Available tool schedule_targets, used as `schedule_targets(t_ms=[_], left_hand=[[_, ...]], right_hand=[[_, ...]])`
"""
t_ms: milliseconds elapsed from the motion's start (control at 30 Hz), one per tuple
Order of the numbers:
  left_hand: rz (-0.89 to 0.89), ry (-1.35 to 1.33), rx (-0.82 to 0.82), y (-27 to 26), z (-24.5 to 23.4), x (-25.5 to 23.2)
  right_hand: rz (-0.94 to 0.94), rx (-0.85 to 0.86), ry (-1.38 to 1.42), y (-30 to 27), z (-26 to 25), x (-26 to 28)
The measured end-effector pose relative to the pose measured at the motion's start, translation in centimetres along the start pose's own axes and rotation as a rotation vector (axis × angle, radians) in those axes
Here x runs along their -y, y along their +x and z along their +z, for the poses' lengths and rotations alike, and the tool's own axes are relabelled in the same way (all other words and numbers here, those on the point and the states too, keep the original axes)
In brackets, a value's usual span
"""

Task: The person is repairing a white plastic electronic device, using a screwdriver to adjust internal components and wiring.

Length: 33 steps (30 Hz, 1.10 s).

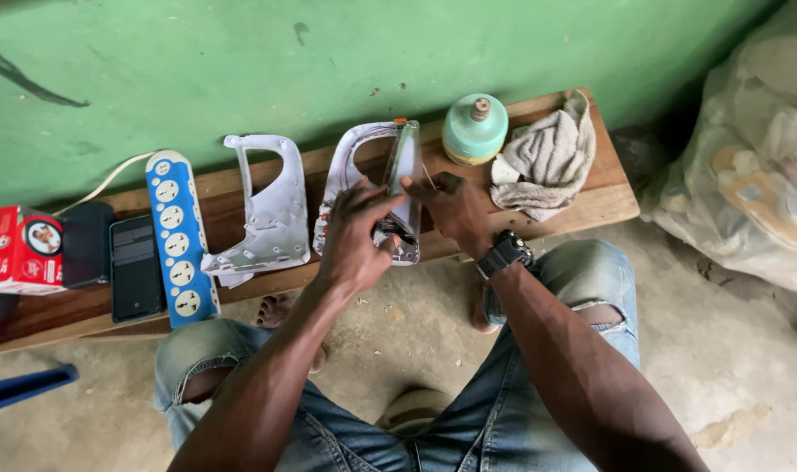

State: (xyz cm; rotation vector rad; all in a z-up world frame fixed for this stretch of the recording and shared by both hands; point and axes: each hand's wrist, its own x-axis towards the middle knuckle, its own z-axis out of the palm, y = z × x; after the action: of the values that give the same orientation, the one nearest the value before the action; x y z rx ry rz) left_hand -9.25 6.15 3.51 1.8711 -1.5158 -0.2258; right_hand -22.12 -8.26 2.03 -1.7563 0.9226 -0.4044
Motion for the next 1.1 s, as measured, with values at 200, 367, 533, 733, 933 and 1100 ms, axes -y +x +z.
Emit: schedule_targets(t_ms=[200,367,533,733,933,1100], left_hand=[[-0.568,-0.190,-0.093,2.2,-3.7,2.2],[-0.442,-0.192,-0.229,2.5,0.3,9.4],[-0.611,-0.344,-0.259,3.3,0.0,8.1],[-0.668,-0.929,-0.234,3.1,3.0,14.1],[-0.586,-0.846,-0.366,2.8,-0.5,9.2],[-0.482,-0.869,-0.393,2.2,-1.1,8.0]], right_hand=[[-0.088,0.035,-0.083,0.0,-0.1,0.1],[0.124,0.070,0.042,0.3,0.1,0.1],[0.149,0.089,0.171,-0.4,0.1,1.4],[0.180,0.081,0.231,-0.4,0.1,1.5],[0.275,0.112,0.395,-0.2,0.3,2.6],[0.238,0.205,0.532,1.2,-0.8,0.4]])
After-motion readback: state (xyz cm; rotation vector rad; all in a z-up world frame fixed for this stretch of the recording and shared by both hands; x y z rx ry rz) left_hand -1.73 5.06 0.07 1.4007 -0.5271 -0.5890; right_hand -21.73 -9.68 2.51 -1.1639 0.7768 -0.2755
